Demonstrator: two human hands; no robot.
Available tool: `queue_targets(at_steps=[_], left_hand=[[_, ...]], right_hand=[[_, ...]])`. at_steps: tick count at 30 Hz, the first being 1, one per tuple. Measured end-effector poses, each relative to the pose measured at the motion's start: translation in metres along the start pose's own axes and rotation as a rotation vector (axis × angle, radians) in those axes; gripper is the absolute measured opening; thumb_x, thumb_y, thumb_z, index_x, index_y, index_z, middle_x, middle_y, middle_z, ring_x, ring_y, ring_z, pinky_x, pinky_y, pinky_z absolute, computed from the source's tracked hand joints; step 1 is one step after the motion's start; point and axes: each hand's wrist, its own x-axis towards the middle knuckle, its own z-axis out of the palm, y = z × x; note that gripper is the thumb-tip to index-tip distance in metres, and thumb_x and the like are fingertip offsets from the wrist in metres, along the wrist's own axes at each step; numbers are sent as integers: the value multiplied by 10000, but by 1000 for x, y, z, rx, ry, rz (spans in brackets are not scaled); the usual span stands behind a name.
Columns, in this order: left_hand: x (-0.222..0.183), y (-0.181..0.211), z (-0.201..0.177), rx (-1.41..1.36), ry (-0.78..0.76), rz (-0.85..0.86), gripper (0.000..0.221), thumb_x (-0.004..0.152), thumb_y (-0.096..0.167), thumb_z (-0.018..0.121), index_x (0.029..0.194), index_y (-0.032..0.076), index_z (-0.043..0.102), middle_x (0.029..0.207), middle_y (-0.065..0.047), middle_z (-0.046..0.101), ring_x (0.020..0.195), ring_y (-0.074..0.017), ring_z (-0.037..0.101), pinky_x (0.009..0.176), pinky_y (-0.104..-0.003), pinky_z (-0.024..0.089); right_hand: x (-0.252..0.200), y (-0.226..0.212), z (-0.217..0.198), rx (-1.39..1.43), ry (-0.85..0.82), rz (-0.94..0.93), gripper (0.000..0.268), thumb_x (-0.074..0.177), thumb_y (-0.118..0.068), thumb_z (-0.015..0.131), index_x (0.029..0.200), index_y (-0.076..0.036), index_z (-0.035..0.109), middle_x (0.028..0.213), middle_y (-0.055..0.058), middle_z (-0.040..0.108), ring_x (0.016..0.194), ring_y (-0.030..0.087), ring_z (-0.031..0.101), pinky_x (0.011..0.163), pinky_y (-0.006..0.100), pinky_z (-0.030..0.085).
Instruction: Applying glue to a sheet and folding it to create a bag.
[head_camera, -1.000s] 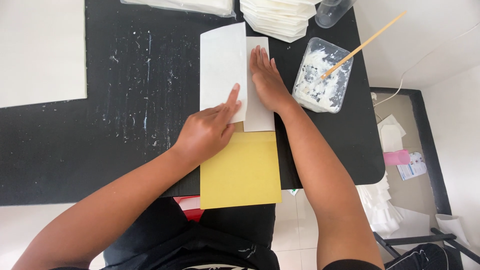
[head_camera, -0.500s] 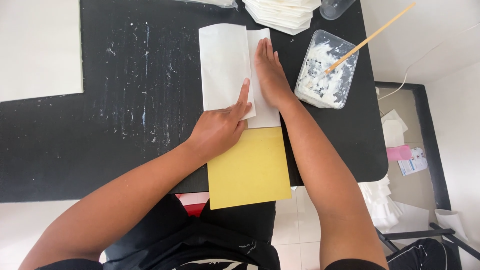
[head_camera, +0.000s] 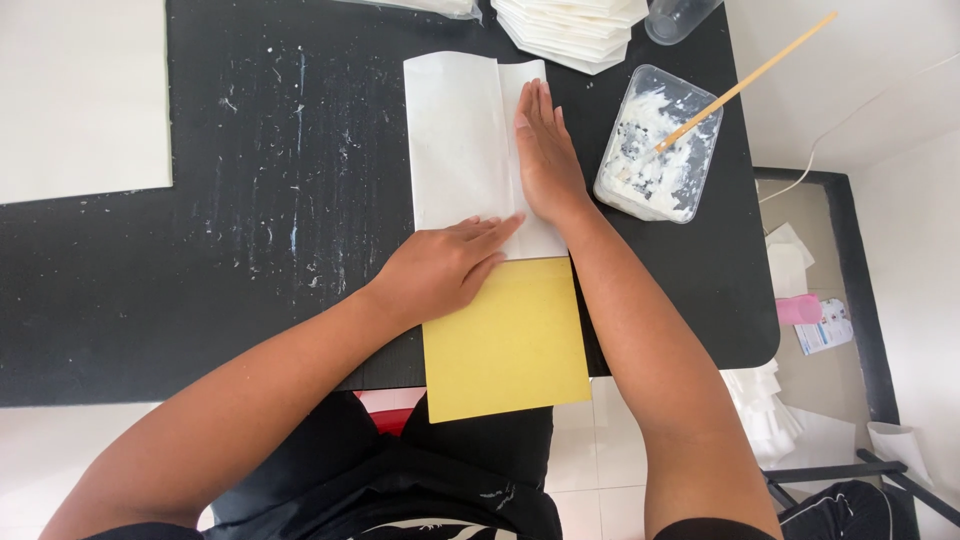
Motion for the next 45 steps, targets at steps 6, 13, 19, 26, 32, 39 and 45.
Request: queue_targets(at_steps=[6,13,19,26,32,39,45], left_hand=[[13,-7,-8,3,112,-69,387,939,273,754,1224,21,684,1358,-136,671,1208,-334,618,904,-491,553],[32,-25,-2,302,-11,-13,658,1043,503,485,1488,18,497,1556,-179,488,1466,-362,415,1199,-483,324],[68,-51,1,336,-29,-37,631,1103,432,337,1525,-28,431,1573,-232,448,1474,-388,392,1202,-483,309],[122,-99,-2,483,-136,-180,607,1107,418,263,1570,39,366,1627,-155,378,1505,-356,305,1198,-484,264],[136,-117,2,554,-114,-166,671,1104,519,271,1560,41,386,1621,-140,399,1487,-340,342,1177,-484,283],[72,-55,2,523,-228,-34,835,1067,647,206,1617,19,241,1676,-179,266,1547,-349,224,1231,-487,187],[-20,24,-15,297,-175,164,821,1048,612,368,1587,-4,304,1654,-183,327,1528,-371,300,1240,-492,246]], right_hand=[[4,13,1,83,-4,2,671,1068,-440,56,1634,-81,6,1741,108,-13,1605,193,-59,1312,368,-48],[1,10,-5,162,-13,-6,716,1052,-498,47,1630,-78,1,1736,129,-26,1606,209,-67,1305,382,-55],[0,4,-8,214,-18,5,739,1047,-517,62,1624,-59,11,1730,147,-29,1602,212,-71,1301,382,-64],[-8,-13,-15,235,-24,32,826,1008,-586,58,1619,-32,0,1727,148,-46,1598,224,-92,1295,392,-71],[-10,-16,-17,206,-29,22,825,1011,-574,49,1615,-14,-4,1726,160,-44,1598,238,-94,1295,396,-67],[-5,-5,-12,196,-19,8,824,1012,-584,45,1618,-27,1,1726,159,-40,1598,234,-89,1299,388,-70],[-12,-19,-19,202,-47,30,913,963,-668,63,1625,-44,-7,1727,138,-71,1579,244,-166,1283,419,-112]])
